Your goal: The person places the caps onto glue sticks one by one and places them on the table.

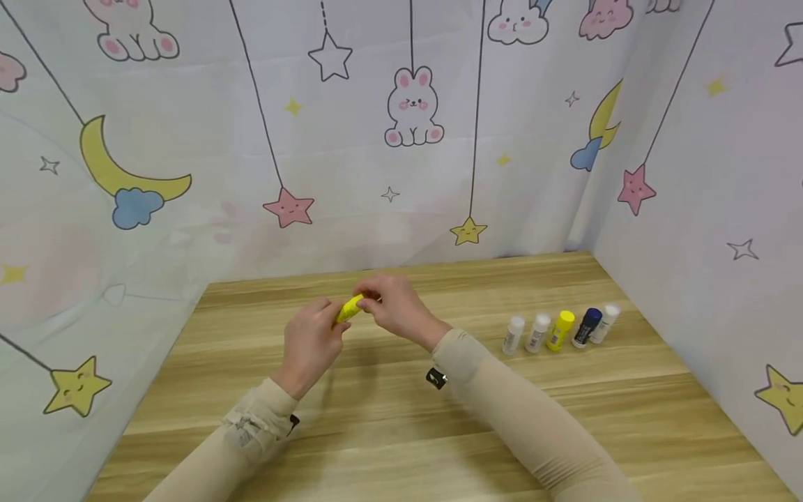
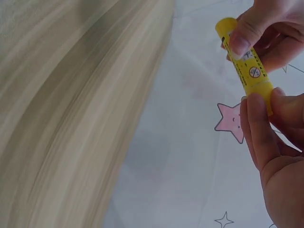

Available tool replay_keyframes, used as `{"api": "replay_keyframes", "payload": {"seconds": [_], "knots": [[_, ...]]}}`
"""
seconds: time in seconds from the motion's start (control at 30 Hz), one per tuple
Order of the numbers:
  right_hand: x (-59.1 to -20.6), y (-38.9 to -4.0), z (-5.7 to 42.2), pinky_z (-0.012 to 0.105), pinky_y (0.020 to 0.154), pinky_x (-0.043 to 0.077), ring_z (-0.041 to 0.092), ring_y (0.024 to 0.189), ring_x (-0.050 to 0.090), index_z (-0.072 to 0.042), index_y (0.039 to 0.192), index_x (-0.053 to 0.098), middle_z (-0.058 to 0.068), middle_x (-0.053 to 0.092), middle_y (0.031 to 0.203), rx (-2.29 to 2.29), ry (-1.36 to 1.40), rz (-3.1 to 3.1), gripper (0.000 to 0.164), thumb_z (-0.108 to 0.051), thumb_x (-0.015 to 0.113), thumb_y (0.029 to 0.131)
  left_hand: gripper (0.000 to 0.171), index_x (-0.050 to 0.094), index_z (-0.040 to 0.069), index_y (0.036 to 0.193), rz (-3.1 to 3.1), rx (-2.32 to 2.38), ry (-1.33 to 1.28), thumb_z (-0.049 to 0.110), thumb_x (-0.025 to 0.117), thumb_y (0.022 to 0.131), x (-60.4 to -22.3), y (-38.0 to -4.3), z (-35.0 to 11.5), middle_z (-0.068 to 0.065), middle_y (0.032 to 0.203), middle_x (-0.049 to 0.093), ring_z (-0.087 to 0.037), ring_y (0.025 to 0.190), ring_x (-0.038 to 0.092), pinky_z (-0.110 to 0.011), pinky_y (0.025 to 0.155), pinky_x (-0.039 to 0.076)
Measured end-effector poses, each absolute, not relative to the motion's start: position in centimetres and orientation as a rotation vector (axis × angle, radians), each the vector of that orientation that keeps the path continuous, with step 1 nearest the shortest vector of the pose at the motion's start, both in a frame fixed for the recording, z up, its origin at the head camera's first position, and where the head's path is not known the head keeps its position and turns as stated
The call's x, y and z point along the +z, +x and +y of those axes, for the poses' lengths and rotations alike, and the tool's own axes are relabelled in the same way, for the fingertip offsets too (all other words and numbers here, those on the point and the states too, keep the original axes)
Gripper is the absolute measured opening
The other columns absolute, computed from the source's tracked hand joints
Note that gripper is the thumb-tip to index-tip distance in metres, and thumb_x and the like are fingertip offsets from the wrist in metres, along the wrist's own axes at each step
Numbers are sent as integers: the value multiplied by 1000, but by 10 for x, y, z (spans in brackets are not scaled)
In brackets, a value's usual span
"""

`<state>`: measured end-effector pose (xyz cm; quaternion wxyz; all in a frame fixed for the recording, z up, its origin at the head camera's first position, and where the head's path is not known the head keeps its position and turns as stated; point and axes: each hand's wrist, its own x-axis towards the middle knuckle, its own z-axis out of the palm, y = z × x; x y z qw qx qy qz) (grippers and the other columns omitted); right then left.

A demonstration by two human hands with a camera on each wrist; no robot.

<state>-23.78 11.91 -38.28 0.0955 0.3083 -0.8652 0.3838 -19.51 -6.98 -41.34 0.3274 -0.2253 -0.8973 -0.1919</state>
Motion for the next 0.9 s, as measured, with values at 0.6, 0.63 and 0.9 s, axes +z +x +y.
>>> {"api": "replay_keyframes", "payload": {"seconds": [0.6, 0.63, 0.9], "knots": [[-391, -237, 136, 25, 70, 57, 6, 84, 66, -17, 113, 75, -7, 70, 101, 1307, 833, -2673, 18, -11, 70, 96, 27, 71, -1, 91, -2323, -392, -612, 2, 89, 72, -422, -192, -51, -11, 83, 65, -28, 70, 65, -41, 57, 58], [-391, -236, 137, 25, 71, 57, 6, 85, 66, -17, 114, 75, -8, 70, 101, 1308, 830, -2678, 19, -12, 70, 96, 27, 71, 0, 93, -2319, -417, -611, 4, 89, 73, -424, -192, -51, -10, 83, 65, -28, 70, 65, -41, 58, 58], [-382, -235, 147, 29, 71, 57, 11, 88, 68, -18, 113, 75, -7, 71, 106, 1361, 821, -2668, 19, -12, 71, 95, 35, 73, 7, 110, -2288, -538, -588, 17, 88, 80, -430, -190, -49, -6, 96, 67, -23, 77, 66, -37, 58, 57]]}}
